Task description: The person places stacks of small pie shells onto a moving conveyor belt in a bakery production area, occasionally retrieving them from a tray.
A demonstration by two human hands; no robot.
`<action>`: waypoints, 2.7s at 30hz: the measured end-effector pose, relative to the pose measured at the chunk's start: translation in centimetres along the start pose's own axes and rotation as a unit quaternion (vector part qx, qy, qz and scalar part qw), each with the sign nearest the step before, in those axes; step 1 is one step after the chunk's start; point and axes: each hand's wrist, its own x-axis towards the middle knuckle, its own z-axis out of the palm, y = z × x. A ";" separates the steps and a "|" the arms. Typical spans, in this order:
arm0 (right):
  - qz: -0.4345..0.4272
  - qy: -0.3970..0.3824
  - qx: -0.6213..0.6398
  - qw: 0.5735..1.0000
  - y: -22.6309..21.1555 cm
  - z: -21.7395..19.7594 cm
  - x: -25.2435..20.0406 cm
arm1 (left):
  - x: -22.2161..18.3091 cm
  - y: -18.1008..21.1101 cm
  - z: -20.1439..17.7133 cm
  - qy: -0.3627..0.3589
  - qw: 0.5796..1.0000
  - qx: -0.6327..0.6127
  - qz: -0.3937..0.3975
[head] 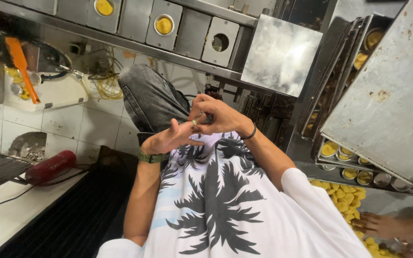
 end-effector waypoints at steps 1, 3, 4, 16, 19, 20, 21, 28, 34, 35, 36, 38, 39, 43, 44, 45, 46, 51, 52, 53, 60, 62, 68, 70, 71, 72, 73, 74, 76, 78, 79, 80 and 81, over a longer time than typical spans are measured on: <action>-0.003 0.003 0.005 1.000 0.1 -0.1 -0.1 | -0.1 -0.5 -0.3 0.003 1.000 0.001 -0.001; -0.007 0.007 0.010 1.000 0.3 -0.3 -0.2 | -0.3 -1.2 -0.8 0.005 1.000 0.003 -0.003; -0.008 0.009 0.013 1.000 0.3 -0.5 -0.3 | -0.4 -1.2 -0.8 0.008 1.000 0.012 -0.008; 0.073 0.106 0.082 0.988 1.2 -5.4 -4.8 | -2.0 -0.6 0.0 0.345 0.533 0.770 0.066; 0.097 0.133 0.136 0.977 3.0 -5.3 -7.1 | -1.7 -1.4 -0.9 0.339 0.487 0.790 0.156; 0.105 0.144 0.160 0.971 3.8 -5.3 -7.9 | -1.4 -2.0 -1.3 0.337 0.485 0.784 0.191; 0.107 0.147 0.158 0.970 4.4 -5.1 -8.6 | -0.4 -3.3 -2.1 0.335 0.488 0.783 0.192; 0.061 0.244 0.415 0.874 4.6 -3.0 -11.3 | 7.3 -9.7 -3.5 0.268 0.684 0.674 -0.079; 0.097 0.302 0.368 0.874 6.7 -3.2 -14.6 | 9.5 -12.7 -4.0 0.149 0.673 0.710 -0.143; 0.131 0.317 0.316 0.885 7.0 -3.1 -15.3 | 9.1 -13.1 -3.6 0.173 0.611 0.770 -0.053; 0.135 0.319 0.319 0.882 5.8 -3.6 -15.0 | 8.2 -11.5 -2.2 0.170 0.614 0.769 -0.057; 0.226 0.266 0.101 0.932 3.4 -4.4 -14.7 | 6.5 -8.3 0.6 0.096 0.773 0.627 0.014; 0.230 0.267 0.104 0.930 3.1 -4.4 -15.0 | 5.2 -5.4 3.4 0.094 0.775 0.625 0.010; 0.271 0.208 -0.054 0.938 1.2 -3.8 -15.8 | 1.8 0.8 9.8 0.003 0.929 0.362 0.078; 0.274 0.196 -0.075 0.938 0.6 -3.6 -15.8 | 1.2 1.0 10.4 -0.013 0.937 0.338 0.083; 0.276 0.197 -0.072 0.938 0.5 -3.4 -15.9 | 1.6 1.1 10.8 -0.013 0.938 0.336 0.080; 0.250 0.181 -0.101 0.946 0.5 -3.2 -16.1 | 2.1 1.2 11.2 -0.027 0.948 0.309 0.070; 0.195 0.138 -0.141 0.961 -1.8 -2.5 -15.8 | 4.9 1.5 10.4 -0.018 0.957 0.287 -0.028; 0.202 0.122 -0.138 0.962 -2.4 -2.5 -15.5 | 5.3 1.3 10.0 0.020 0.914 0.398 -0.079; 0.211 0.105 -0.132 0.963 -3.2 -2.1 -15.5 | 5.6 1.0 9.9 0.057 0.855 0.499 -0.130; 0.256 0.055 -0.161 0.951 -4.8 -1.7 -16.5 | 8.2 -5.8 5.1 0.074 0.644 0.748 -0.142; 0.275 0.047 -0.177 0.944 -6.1 -2.0 -16.7 | 8.7 -7.3 4.4 0.085 0.626 0.774 -0.044; 0.313 0.098 -0.097 0.939 -7.4 -2.3 -17.6 | 10.0 -7.5 3.7 0.002 0.616 0.788 -0.010; 0.303 0.123 -0.100 0.940 -6.2 -1.7 -17.6 | 9.7 -8.6 3.4 -0.002 0.608 0.794 -0.002; 0.290 0.155 -0.107 0.938 -5.5 -1.4 -17.5 | 9.8 -9.0 3.0 -0.008 0.597 0.802 0.010; 0.290 0.156 -0.108 0.938 -4.3 -0.9 -17.8 | 9.3 -8.2 3.5 -0.009 0.596 0.803 0.012; 0.279 0.169 -0.129 0.937 -3.1 -0.3 -18.1 | 8.7 -7.4 3.9 -0.020 0.624 0.781 0.029; 0.267 0.181 -0.150 0.935 -1.9 0.3 -18.4 | 8.2 -6.6 4.4 -0.030 0.650 0.758 0.045; 0.258 0.185 -0.146 0.937 -1.8 0.4 -17.9 | 7.1 -6.2 4.9 -0.023 0.674 0.735 0.070; 0.249 0.187 -0.138 0.940 -2.1 0.5 -17.5 | 6.0 -5.8 5.3 -0.014 0.699 0.709 0.090; 0.244 0.186 -0.141 0.941 -2.4 0.4 -17.2 | 5.6 -5.6 5.4 0.001 0.700 0.705 0.115; 0.239 0.185 -0.143 0.942 -2.7 0.2 -17.0 | 5.3 -5.4 5.6 0.016 0.700 0.700 0.141; 0.239 0.184 -0.143 0.943 -2.5 0.2 -17.2 | 5.0 -5.0 5.4 0.017 0.700 0.700 0.140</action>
